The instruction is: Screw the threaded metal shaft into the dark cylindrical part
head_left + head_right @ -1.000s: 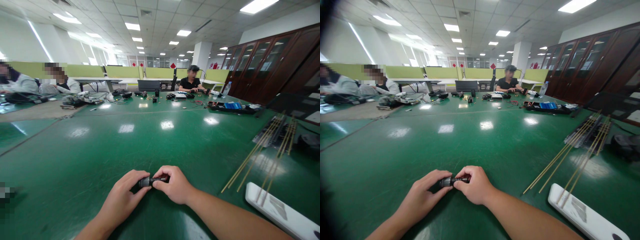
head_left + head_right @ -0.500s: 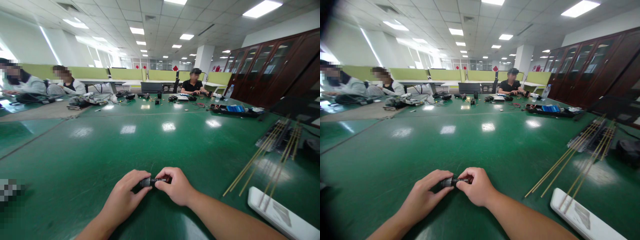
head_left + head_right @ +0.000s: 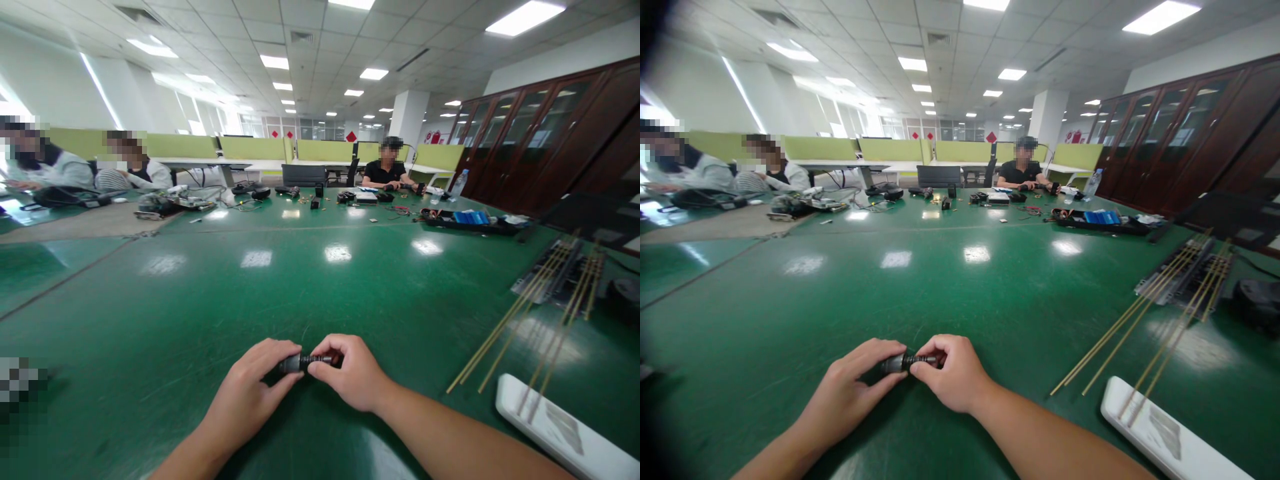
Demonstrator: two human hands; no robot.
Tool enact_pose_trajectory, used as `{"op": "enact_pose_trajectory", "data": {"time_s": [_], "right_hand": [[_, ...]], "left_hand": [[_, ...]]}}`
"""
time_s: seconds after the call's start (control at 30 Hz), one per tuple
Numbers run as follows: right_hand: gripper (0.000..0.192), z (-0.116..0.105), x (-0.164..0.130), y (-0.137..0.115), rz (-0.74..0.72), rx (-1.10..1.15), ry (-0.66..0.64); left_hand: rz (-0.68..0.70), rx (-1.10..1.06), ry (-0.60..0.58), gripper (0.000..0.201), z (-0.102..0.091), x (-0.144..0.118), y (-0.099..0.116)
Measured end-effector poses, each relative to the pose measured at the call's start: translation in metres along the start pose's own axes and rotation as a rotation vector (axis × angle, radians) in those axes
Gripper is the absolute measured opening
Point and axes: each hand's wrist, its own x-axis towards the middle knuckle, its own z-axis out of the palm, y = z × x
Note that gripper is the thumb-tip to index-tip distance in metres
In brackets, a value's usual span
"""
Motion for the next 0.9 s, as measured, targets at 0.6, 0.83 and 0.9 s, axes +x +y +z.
{"op": "enact_pose_trajectory", "data": {"time_s": [0.6,0.83,0.9], "right_hand": [[0.011,-0.0008,0.0010,0.0005,0.029,0.042,-0.009],[0.011,-0.0016,0.0004,-0.0008,0.030,0.034,-0.006],[0.011,-0.0016,0.0003,-0.0009,0.025,0.032,-0.004]], "left_hand": [[0.008,0.017,0.005,0.033,-0.0018,0.0010,-0.0007],[0.010,0.024,0.006,0.033,-0.0015,-0.0006,-0.0009],[0.014,0.028,0.005,0.033,-0.0021,-0.0003,-0.0007]]}}
